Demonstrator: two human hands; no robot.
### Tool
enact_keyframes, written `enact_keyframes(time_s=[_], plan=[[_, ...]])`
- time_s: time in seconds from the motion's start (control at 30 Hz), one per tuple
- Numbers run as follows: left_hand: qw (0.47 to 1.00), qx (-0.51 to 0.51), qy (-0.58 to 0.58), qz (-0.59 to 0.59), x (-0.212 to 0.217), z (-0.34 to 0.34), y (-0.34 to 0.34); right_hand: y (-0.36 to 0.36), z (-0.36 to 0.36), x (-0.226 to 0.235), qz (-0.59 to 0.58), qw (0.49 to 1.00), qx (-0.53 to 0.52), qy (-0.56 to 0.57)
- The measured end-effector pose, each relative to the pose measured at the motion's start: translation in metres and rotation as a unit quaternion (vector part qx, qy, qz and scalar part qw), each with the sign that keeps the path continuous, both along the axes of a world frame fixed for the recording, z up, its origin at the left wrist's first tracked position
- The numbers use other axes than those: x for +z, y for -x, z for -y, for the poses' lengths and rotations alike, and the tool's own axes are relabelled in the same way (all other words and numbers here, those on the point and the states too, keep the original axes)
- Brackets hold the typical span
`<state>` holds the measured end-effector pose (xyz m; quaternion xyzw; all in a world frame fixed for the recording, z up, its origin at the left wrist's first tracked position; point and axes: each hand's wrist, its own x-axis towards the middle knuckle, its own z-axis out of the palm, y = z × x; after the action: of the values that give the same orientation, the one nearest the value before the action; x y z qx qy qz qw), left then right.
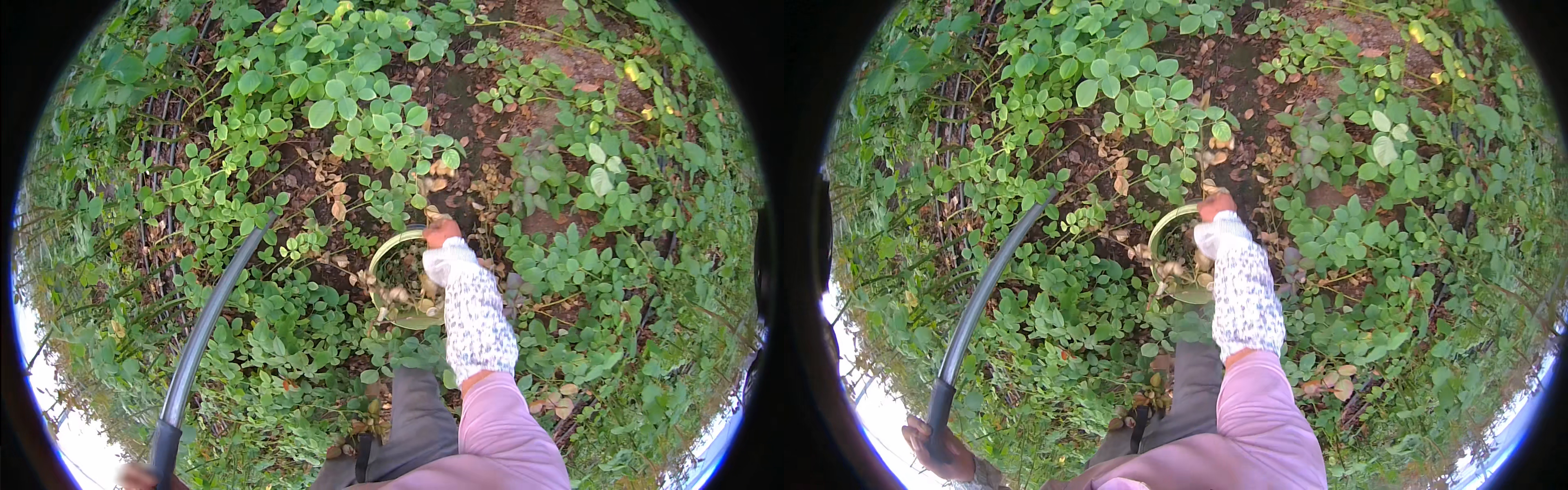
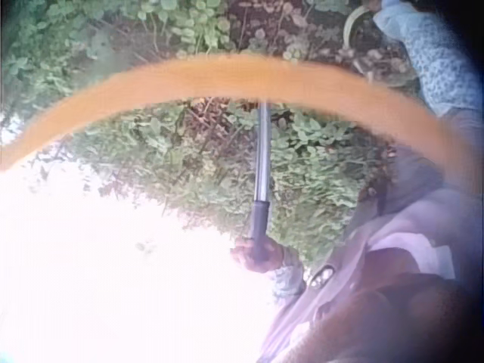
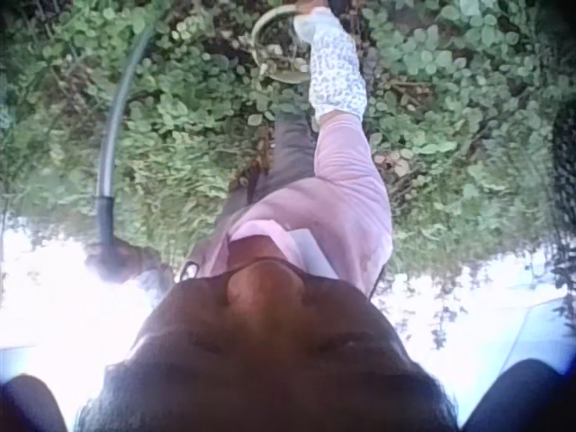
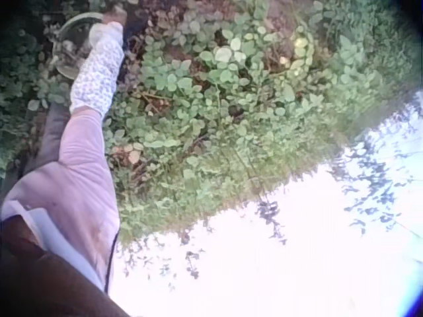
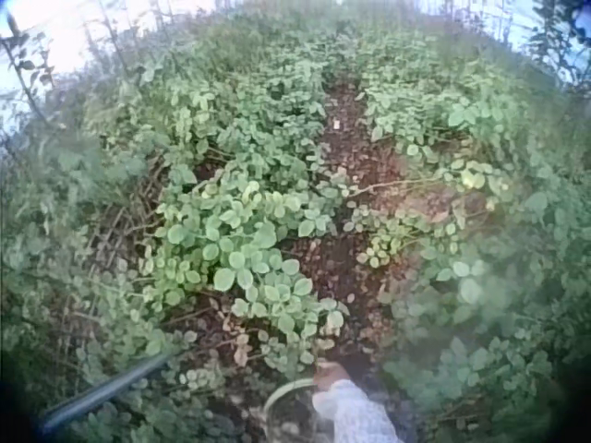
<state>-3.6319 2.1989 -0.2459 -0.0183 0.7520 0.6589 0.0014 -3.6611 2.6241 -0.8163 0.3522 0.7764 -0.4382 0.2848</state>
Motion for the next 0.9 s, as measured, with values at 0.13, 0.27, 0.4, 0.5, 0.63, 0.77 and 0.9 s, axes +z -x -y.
enact_keyframes(time_s=[0.13, 0.27, 0.4, 0.5, 0.63, 0.77, 0.9], plan=[[0.967, 0.175, 0.183, -0.039, -0.013, -0.011, 0.001, -0.052, 0.021, 0.062, -0.118, 0.960, -0.252, 0.009], [0.936, 0.107, 0.301, -0.145, -0.019, 0.002, -0.007, -0.100, 0.048, 0.097, -0.270, 0.888, -0.363, -0.078], [0.998, 0.039, 0.043, -0.015, -0.011, 0.019, -0.012, -0.116, 0.082, 0.069, -0.058, 0.932, -0.323, -0.151], [0.819, -0.001, 0.512, -0.259, -0.020, 0.020, -0.018, -0.113, 0.099, 0.023, 0.055, 0.944, -0.286, -0.153], [0.726, 0.177, 0.640, -0.179, -0.028, 0.013, -0.028, -0.091, 0.104, -0.035, 0.019, 0.794, -0.607, -0.013], [0.485, 0.133, 0.848, -0.166, -0.018, 0.009, -0.030, -0.093, 0.085, -0.056, 0.129, 0.812, -0.567, 0.041], [0.378, 0.104, 0.918, -0.058, -0.008, 0.005, -0.039, -0.097, 0.059, -0.052, 0.222, 0.846, -0.485, 0.025]])
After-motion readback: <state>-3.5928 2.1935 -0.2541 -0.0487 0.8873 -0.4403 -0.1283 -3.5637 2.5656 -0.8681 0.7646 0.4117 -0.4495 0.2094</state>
